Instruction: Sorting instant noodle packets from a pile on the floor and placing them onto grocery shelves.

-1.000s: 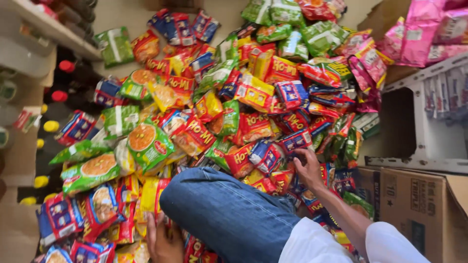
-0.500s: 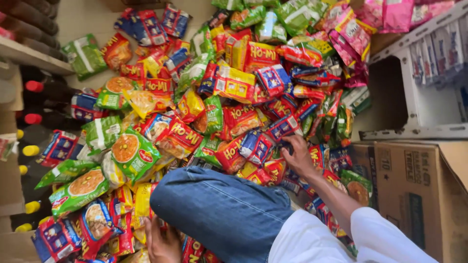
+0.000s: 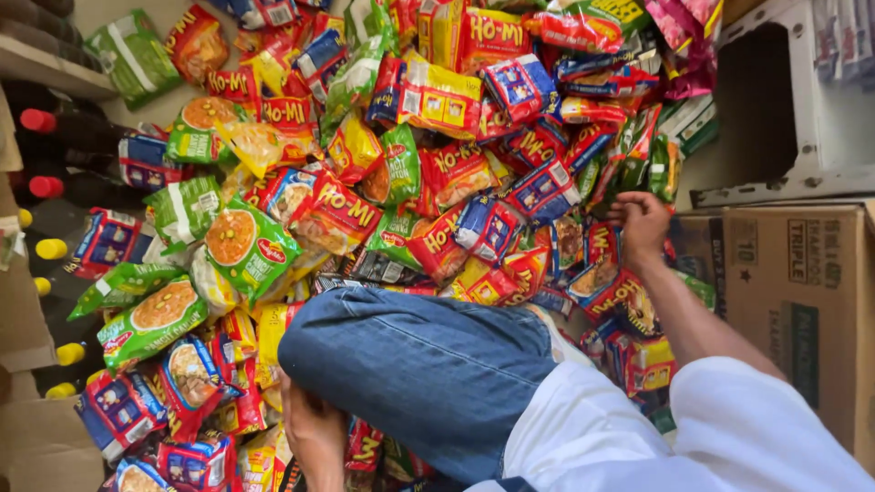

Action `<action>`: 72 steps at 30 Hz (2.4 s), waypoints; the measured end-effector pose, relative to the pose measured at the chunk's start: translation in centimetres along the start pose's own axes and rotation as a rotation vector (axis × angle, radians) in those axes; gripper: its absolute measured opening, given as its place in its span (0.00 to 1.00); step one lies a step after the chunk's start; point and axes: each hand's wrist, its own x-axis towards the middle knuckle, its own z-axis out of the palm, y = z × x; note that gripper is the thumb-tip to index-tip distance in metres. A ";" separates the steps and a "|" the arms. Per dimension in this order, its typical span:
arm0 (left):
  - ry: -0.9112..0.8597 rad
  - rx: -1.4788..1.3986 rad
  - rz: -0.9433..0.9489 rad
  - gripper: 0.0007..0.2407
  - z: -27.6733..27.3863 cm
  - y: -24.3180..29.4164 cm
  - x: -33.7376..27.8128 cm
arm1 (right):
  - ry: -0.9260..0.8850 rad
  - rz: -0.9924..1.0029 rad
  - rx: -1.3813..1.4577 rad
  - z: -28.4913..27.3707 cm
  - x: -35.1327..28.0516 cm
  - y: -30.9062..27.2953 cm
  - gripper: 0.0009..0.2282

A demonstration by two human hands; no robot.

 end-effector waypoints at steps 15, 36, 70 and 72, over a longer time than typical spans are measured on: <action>-0.096 -0.008 0.059 0.21 -0.6 -1.3 -0.2 | -0.076 0.179 -0.222 -10.9 -0.7 -2.6 0.10; -0.177 -0.007 -0.014 0.25 -1.5 -0.5 -0.4 | -0.380 0.673 -0.471 -14.4 -4.1 1.1 0.19; -0.238 0.078 -0.192 0.27 -1.4 -3.7 0.3 | -0.539 -0.198 -0.904 4.4 4.9 -16.4 0.14; -0.245 0.167 -0.111 0.26 -2.4 -2.2 1.5 | -0.469 -0.362 -0.837 7.9 7.5 -15.9 0.15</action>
